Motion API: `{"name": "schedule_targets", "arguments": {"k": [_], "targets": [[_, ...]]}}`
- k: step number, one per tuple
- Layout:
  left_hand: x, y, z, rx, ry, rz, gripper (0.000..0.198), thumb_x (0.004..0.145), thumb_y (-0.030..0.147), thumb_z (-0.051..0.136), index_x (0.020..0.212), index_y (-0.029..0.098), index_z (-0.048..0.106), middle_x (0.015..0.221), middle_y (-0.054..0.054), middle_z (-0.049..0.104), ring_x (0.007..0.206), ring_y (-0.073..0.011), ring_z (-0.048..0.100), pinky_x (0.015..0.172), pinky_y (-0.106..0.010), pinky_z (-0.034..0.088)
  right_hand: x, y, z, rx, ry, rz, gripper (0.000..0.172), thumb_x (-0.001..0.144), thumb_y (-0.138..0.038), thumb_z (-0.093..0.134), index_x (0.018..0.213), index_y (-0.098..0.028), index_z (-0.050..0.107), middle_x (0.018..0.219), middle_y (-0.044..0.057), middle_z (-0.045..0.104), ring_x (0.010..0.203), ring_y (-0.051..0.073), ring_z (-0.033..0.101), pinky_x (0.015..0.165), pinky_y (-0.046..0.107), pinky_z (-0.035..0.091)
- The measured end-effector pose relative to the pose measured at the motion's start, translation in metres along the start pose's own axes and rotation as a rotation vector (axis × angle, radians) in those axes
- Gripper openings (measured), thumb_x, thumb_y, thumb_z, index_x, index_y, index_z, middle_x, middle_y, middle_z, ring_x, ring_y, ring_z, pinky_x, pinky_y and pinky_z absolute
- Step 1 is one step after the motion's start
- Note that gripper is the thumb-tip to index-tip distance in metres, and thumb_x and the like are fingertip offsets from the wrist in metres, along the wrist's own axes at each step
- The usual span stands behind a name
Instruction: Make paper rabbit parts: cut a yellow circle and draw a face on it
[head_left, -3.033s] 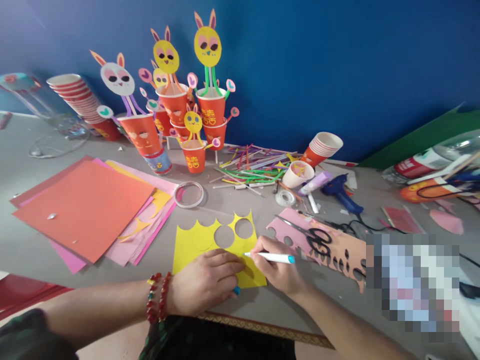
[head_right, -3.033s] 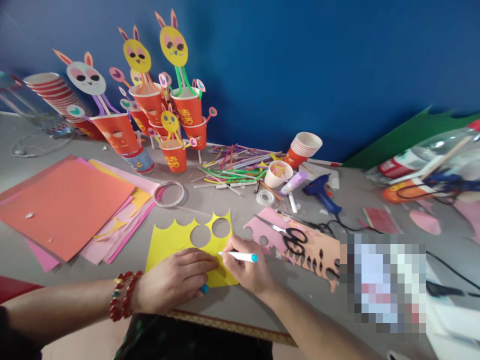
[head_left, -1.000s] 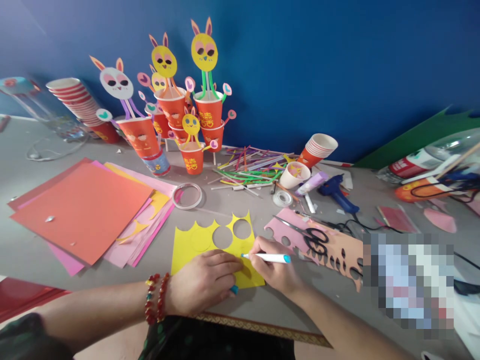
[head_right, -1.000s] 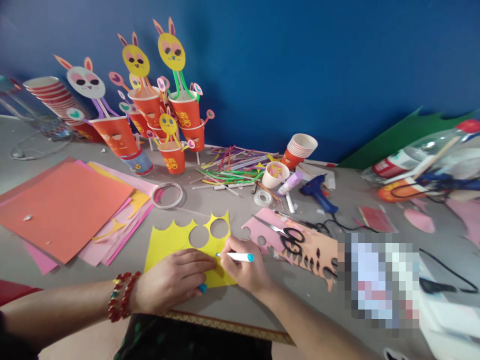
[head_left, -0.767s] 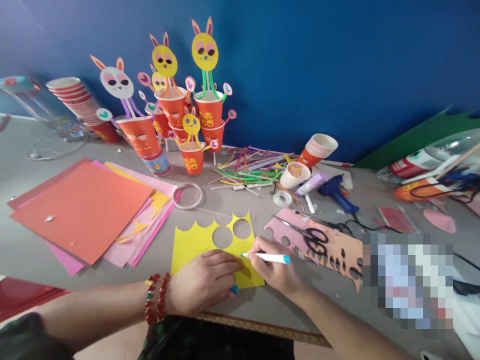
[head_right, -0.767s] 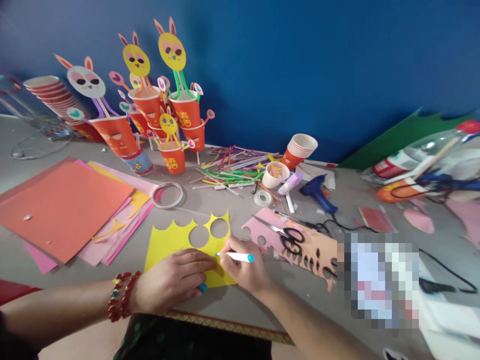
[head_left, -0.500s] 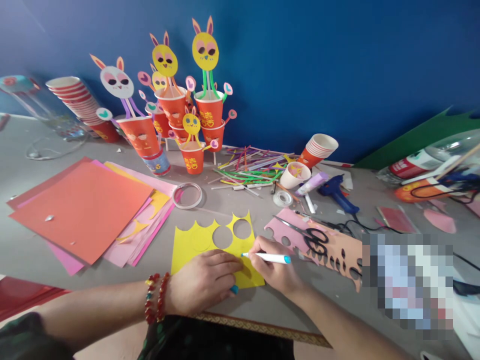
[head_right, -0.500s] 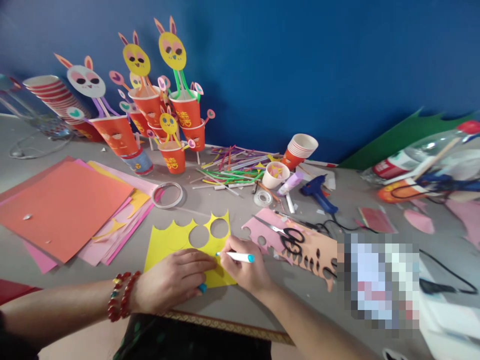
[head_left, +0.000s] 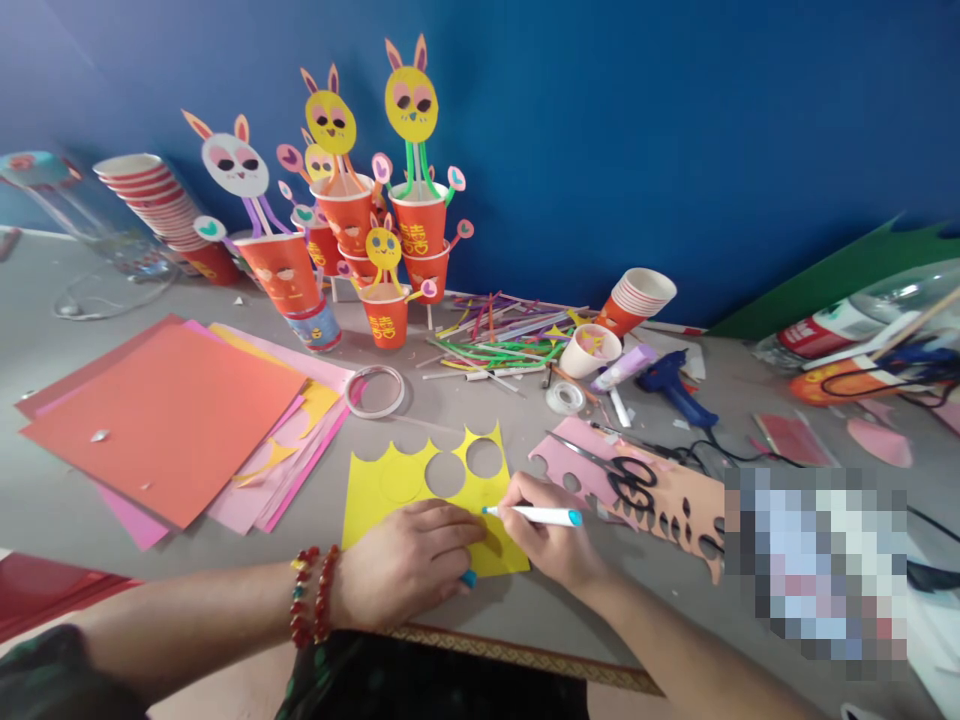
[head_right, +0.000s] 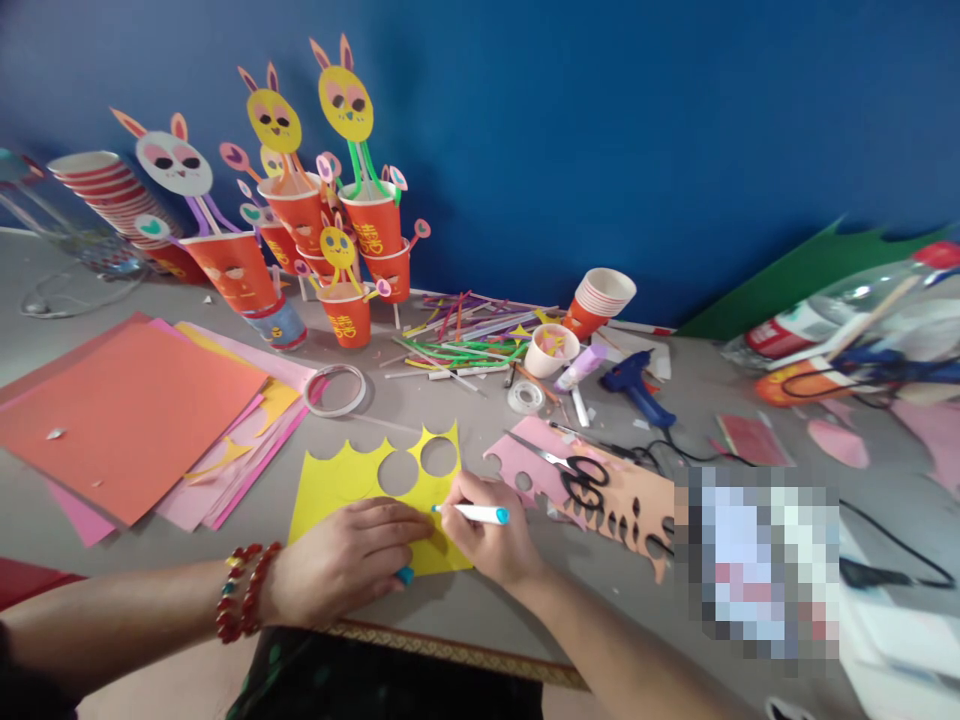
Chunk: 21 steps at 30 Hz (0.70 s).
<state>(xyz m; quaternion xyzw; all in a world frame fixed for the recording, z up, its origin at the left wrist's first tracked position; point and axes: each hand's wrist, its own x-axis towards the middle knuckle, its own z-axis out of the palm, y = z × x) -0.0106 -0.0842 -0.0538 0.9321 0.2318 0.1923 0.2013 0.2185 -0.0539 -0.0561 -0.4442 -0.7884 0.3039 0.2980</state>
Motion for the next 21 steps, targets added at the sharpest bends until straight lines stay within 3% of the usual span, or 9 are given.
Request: {"name": "schedule_targets", "arguments": {"k": [21], "targets": [[0.0, -0.0002, 0.0003, -0.001, 0.006, 0.001, 0.021, 0.1, 0.028, 0.047, 0.103, 0.014, 0.062, 0.126, -0.014, 0.067, 0.122, -0.0255, 0.059, 0.106, -0.04, 0.046, 0.0002, -0.0005, -0.0004, 0.005, 0.019, -0.012, 0.018, 0.084, -0.016, 0.05, 0.068, -0.023, 0.049, 0.058, -0.003, 0.058, 0.053, 0.013, 0.052, 0.052, 0.023, 0.037]]}}
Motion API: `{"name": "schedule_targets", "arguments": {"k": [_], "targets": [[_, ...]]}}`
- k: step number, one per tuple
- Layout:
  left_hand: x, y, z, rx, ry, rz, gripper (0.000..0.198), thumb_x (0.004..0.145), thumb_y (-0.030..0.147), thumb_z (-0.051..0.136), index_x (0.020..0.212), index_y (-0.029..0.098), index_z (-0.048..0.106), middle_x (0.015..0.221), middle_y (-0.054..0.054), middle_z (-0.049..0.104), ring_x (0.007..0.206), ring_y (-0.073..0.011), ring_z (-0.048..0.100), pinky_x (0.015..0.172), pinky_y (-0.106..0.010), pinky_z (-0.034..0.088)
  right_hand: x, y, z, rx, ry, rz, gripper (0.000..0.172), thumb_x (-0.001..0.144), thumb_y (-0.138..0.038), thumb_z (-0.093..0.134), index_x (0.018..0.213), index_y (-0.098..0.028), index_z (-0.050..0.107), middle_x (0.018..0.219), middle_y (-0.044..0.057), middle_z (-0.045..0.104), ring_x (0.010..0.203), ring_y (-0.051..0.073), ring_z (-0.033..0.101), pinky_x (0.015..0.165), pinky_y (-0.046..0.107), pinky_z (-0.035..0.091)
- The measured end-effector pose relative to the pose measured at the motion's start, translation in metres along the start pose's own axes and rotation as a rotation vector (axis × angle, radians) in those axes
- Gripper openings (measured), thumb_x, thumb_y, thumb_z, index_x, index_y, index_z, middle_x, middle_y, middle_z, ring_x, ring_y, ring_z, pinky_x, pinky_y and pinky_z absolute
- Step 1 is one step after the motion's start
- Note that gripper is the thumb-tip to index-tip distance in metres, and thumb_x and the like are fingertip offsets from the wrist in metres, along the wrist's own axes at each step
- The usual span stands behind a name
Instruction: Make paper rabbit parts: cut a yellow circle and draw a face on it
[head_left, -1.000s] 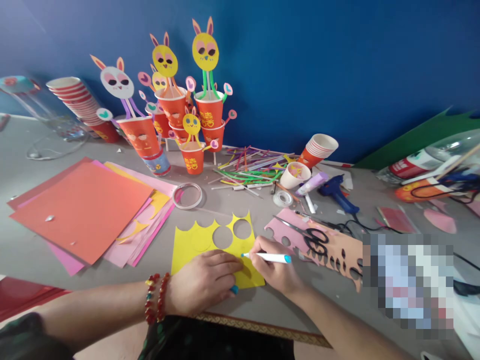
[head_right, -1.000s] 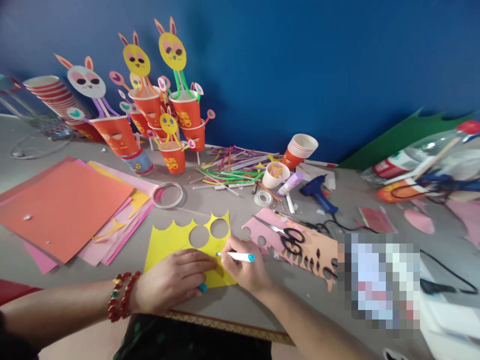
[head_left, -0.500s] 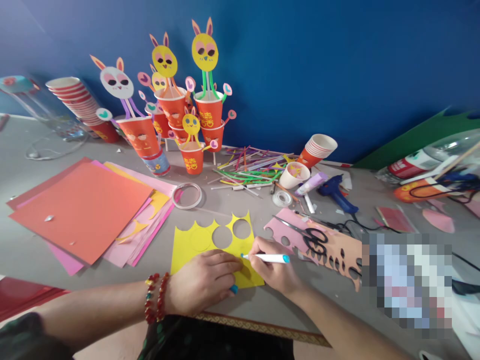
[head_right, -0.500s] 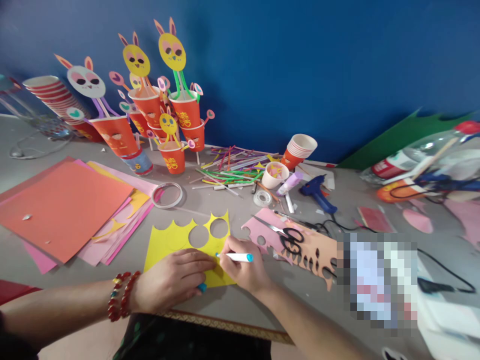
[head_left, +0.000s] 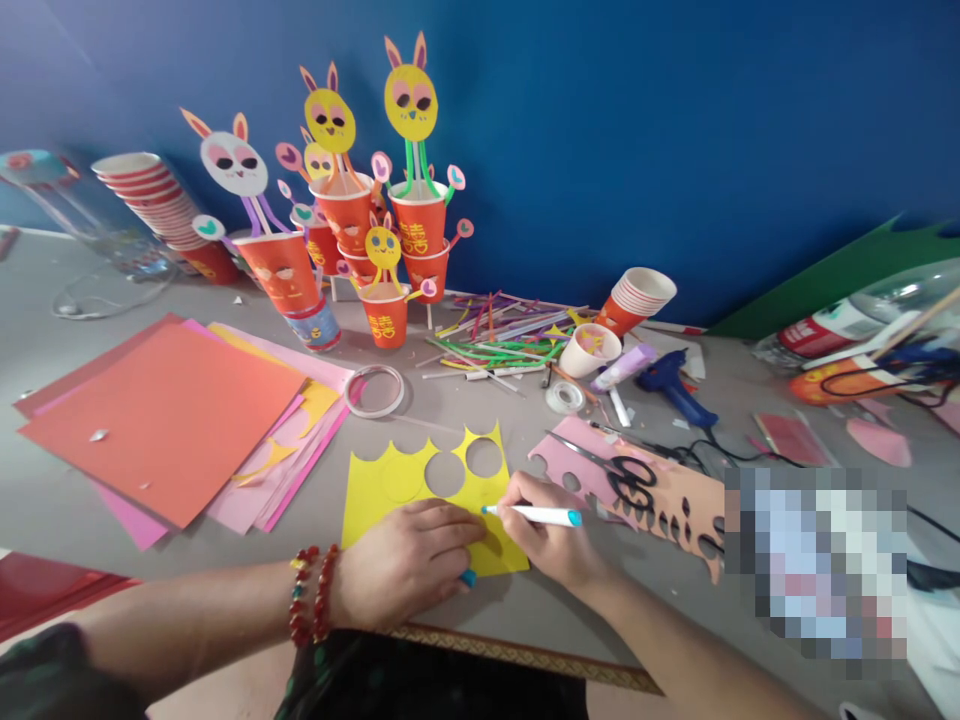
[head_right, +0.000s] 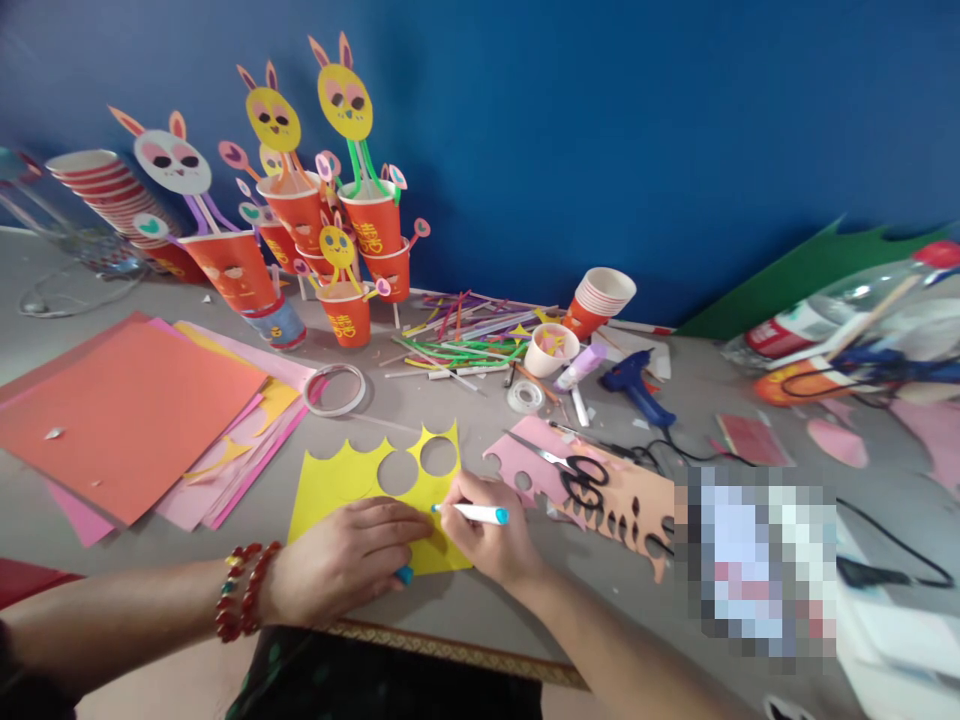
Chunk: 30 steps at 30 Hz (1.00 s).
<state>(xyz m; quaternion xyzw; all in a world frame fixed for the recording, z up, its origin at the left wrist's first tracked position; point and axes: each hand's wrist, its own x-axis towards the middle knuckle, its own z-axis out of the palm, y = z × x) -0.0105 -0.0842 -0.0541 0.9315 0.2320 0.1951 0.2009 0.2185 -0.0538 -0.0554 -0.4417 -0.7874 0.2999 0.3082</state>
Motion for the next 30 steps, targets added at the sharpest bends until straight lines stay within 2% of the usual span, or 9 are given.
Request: {"name": "schedule_targets", "arguments": {"k": [16, 30], "targets": [[0.0008, 0.0005, -0.0009, -0.001, -0.003, 0.001, 0.02, 0.1, 0.026, 0.046, 0.105, 0.014, 0.062, 0.127, -0.014, 0.067, 0.122, -0.0252, 0.059, 0.106, -0.04, 0.047, -0.0001, -0.0005, 0.0, -0.025, -0.006, 0.009, 0.019, 0.085, -0.017, 0.049, 0.068, -0.023, 0.048, 0.058, -0.003, 0.057, 0.053, 0.013, 0.052, 0.052, 0.023, 0.037], [0.0015, 0.0002, 0.0021, 0.01, 0.021, 0.007, 0.027, 0.103, 0.033, 0.042, 0.1, 0.015, 0.062, 0.126, -0.013, 0.067, 0.121, -0.0249, 0.06, 0.105, -0.04, 0.047, -0.0009, 0.0023, 0.002, -0.007, -0.002, -0.013, 0.021, 0.087, -0.018, 0.049, 0.067, -0.023, 0.045, 0.056, -0.005, 0.054, 0.051, 0.012, 0.051, 0.05, 0.023, 0.036]]}}
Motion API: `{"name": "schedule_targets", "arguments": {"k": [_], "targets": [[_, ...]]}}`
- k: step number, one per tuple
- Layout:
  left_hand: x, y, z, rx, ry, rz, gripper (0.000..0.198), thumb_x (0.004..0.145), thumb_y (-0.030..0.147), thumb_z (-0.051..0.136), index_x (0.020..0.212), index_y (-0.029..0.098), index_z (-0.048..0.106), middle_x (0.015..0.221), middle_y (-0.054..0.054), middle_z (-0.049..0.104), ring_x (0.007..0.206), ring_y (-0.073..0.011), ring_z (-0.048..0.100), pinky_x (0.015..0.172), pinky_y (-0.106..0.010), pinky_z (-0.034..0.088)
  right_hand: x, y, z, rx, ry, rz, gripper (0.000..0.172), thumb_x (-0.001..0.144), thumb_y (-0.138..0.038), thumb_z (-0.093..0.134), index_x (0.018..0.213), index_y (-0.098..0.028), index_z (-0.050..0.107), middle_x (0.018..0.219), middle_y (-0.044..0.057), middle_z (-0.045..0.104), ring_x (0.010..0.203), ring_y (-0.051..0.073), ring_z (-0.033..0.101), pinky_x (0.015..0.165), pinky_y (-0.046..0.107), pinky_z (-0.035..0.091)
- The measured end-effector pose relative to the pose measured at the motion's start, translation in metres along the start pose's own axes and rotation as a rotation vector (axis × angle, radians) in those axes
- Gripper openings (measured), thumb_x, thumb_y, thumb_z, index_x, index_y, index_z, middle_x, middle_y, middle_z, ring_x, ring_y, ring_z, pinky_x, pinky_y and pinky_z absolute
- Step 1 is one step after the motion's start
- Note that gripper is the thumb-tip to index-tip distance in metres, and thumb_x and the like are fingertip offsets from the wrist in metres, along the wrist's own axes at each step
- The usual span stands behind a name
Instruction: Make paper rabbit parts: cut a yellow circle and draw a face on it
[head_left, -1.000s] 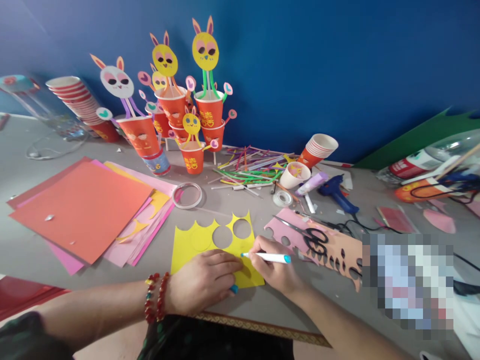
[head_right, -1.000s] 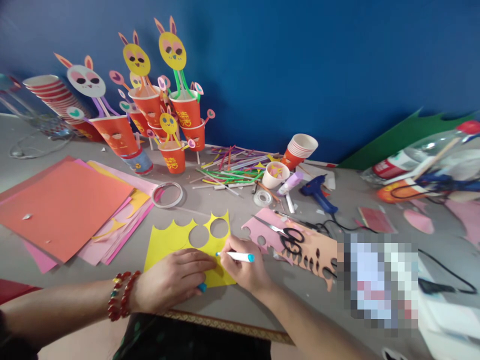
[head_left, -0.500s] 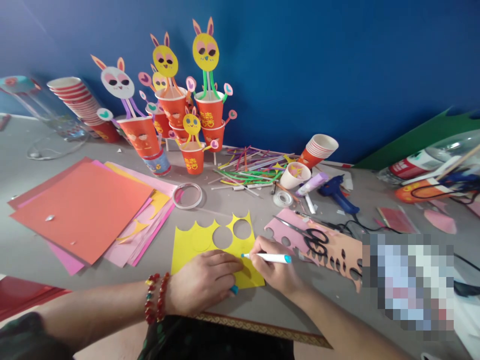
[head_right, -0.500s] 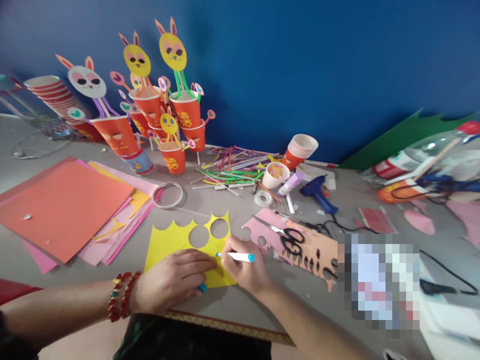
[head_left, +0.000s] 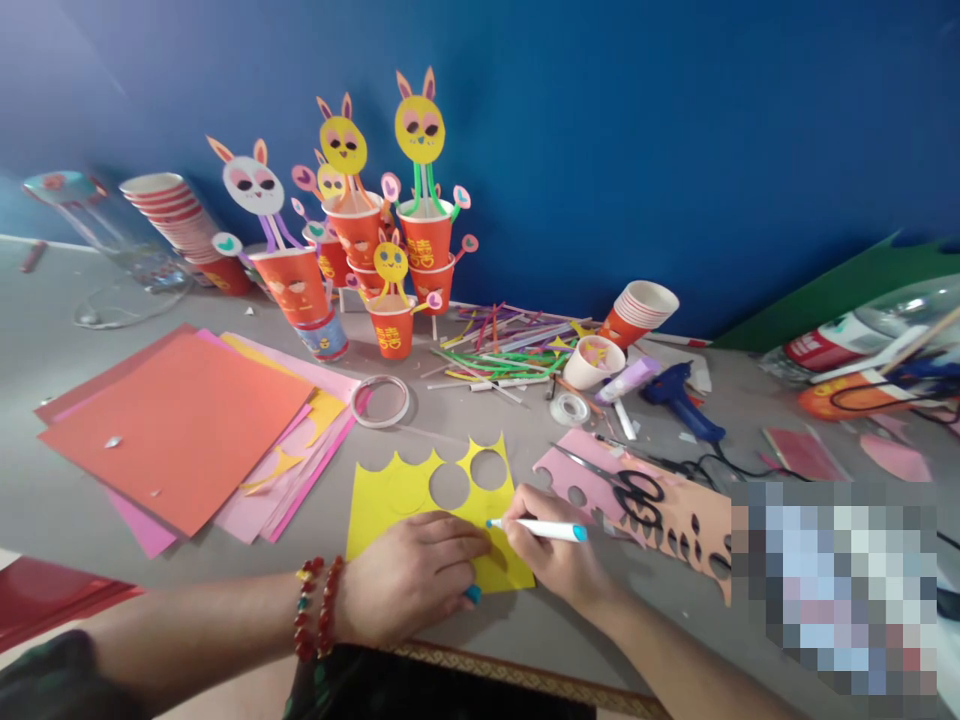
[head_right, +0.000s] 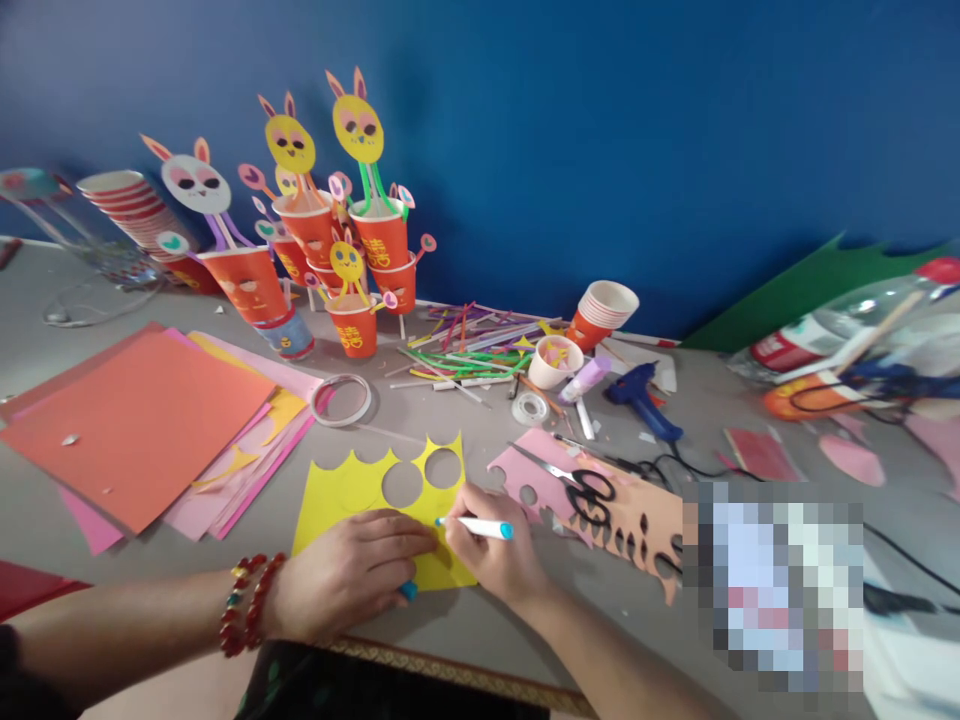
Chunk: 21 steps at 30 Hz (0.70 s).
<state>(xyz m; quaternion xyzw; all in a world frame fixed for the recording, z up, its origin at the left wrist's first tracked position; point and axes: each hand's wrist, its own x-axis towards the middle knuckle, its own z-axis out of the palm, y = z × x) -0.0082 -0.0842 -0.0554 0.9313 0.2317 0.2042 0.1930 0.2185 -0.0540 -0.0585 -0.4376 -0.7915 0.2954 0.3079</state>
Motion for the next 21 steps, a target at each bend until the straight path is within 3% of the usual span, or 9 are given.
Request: {"name": "schedule_targets", "arguments": {"k": [5, 21], "targets": [[-0.0005, -0.0003, 0.0048, 0.01, 0.038, -0.006, 0.029, 0.103, 0.035, 0.041, 0.095, 0.016, 0.061, 0.125, -0.01, 0.068, 0.119, -0.0233, 0.061, 0.104, -0.039, 0.048, -0.0008, 0.0024, 0.0009, -0.017, 0.004, -0.014, 0.02, 0.088, -0.018, 0.05, 0.069, -0.024, 0.045, 0.058, -0.004, 0.056, 0.053, 0.013, 0.052, 0.052, 0.023, 0.037], [-0.001, -0.0004, -0.0001, 0.008, 0.007, -0.001, 0.03, 0.104, 0.034, 0.04, 0.1, 0.014, 0.062, 0.127, -0.013, 0.067, 0.12, -0.0248, 0.06, 0.104, -0.04, 0.047, 0.0016, -0.0028, -0.0003, 0.021, 0.014, -0.011, 0.021, 0.086, -0.015, 0.049, 0.067, -0.023, 0.046, 0.057, -0.005, 0.054, 0.052, 0.011, 0.049, 0.052, 0.022, 0.035]]}}
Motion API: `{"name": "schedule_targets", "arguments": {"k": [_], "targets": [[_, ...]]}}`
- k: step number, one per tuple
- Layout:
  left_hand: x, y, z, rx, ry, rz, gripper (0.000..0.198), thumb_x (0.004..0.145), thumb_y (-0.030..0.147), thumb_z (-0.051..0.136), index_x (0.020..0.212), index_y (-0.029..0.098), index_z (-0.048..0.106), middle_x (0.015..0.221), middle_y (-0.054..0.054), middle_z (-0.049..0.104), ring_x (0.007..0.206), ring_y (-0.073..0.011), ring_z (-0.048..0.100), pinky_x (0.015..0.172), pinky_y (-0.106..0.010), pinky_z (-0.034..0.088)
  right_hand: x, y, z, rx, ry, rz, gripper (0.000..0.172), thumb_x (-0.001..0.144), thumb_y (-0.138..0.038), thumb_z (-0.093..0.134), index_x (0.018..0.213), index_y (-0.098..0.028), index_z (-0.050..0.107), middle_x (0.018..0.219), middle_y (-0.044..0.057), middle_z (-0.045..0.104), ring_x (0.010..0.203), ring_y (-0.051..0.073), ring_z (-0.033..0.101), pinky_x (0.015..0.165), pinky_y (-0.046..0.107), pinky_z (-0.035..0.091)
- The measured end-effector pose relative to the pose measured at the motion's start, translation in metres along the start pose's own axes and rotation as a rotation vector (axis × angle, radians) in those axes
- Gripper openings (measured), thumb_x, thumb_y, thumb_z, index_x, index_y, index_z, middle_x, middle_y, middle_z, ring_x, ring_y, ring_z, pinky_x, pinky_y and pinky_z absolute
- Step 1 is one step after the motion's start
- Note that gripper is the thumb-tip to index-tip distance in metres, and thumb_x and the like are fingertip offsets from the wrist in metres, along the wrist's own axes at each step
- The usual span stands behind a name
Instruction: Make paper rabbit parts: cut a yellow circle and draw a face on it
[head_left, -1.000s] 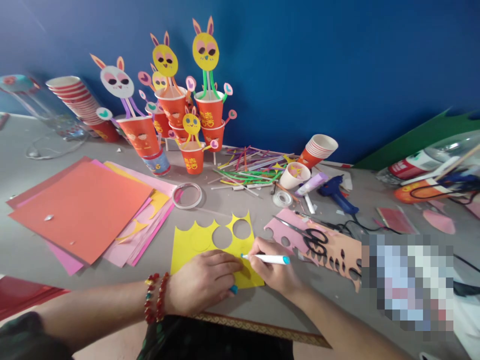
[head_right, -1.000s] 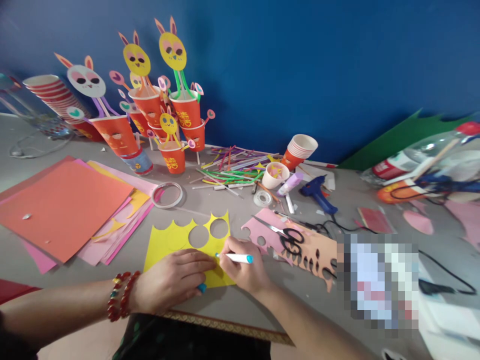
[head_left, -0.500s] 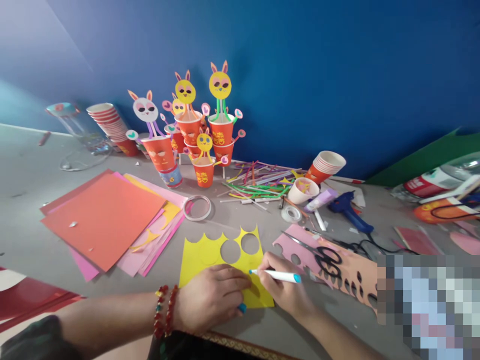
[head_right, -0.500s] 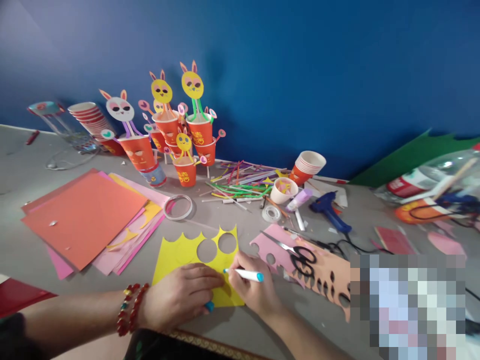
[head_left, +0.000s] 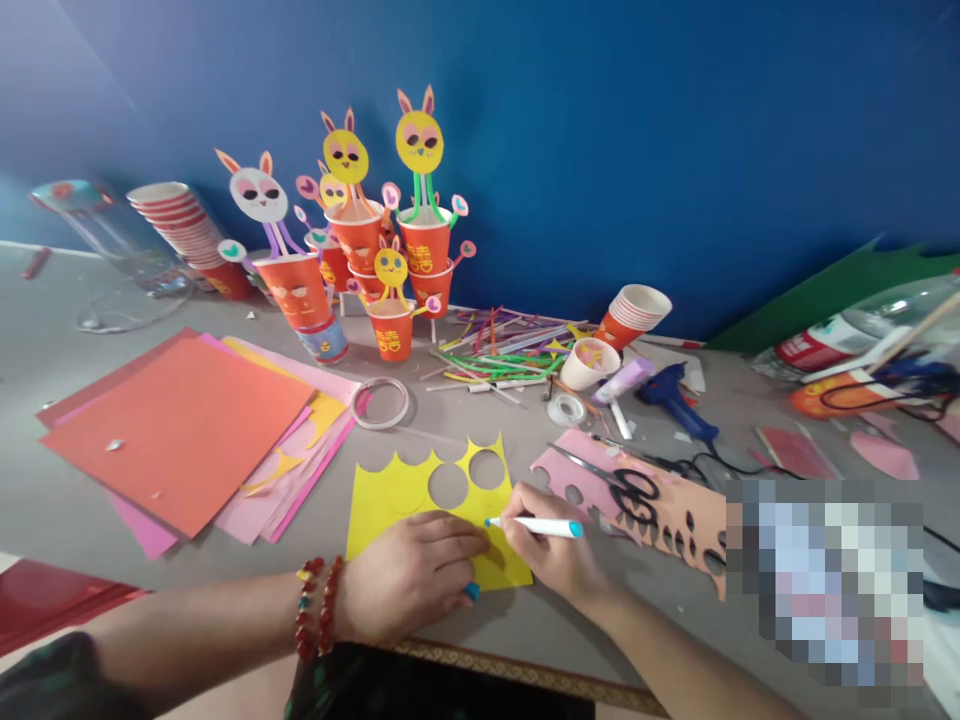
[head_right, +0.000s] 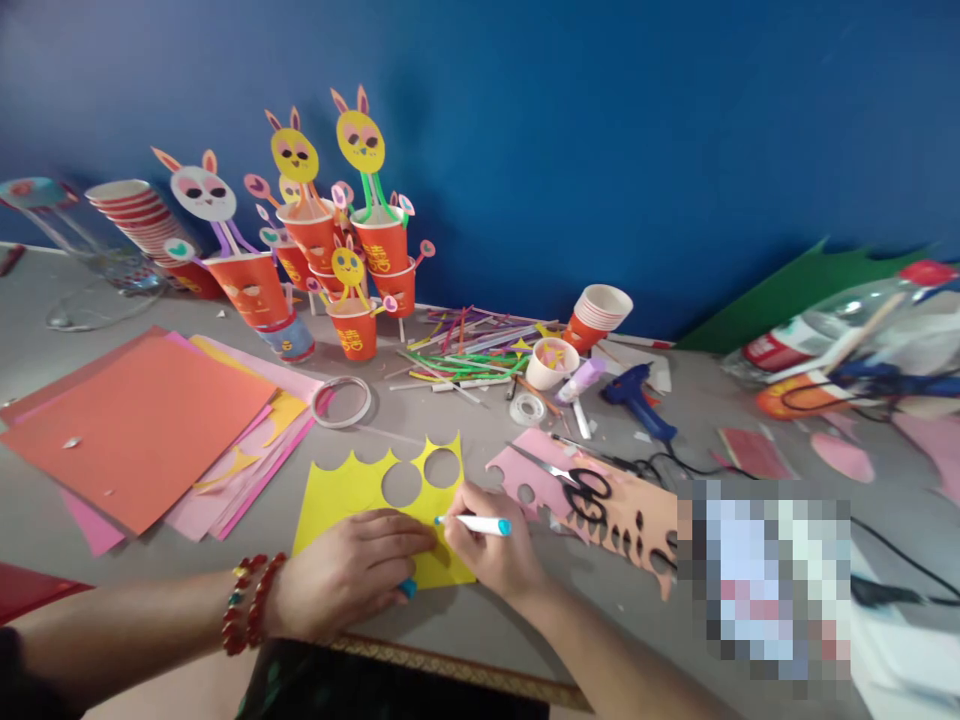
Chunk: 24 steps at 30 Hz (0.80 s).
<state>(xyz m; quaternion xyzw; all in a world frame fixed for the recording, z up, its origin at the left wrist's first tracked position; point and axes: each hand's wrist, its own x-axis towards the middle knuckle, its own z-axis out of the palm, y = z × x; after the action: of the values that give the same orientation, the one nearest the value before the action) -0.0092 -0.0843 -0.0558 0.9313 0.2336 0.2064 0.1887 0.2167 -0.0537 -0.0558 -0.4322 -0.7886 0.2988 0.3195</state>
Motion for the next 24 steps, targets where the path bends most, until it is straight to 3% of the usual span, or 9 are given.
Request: {"name": "schedule_targets", "arguments": {"k": [24], "targets": [[0.0007, 0.0004, -0.0015, 0.011, -0.009, 0.013, 0.031, 0.104, 0.034, 0.039, 0.105, 0.013, 0.062, 0.126, -0.014, 0.067, 0.121, -0.0254, 0.06, 0.103, -0.04, 0.049, -0.0006, 0.0018, -0.0005, -0.012, 0.003, 0.008, 0.019, 0.085, -0.017, 0.05, 0.067, -0.022, 0.047, 0.057, -0.005, 0.055, 0.052, 0.012, 0.049, 0.052, 0.022, 0.035]]}}
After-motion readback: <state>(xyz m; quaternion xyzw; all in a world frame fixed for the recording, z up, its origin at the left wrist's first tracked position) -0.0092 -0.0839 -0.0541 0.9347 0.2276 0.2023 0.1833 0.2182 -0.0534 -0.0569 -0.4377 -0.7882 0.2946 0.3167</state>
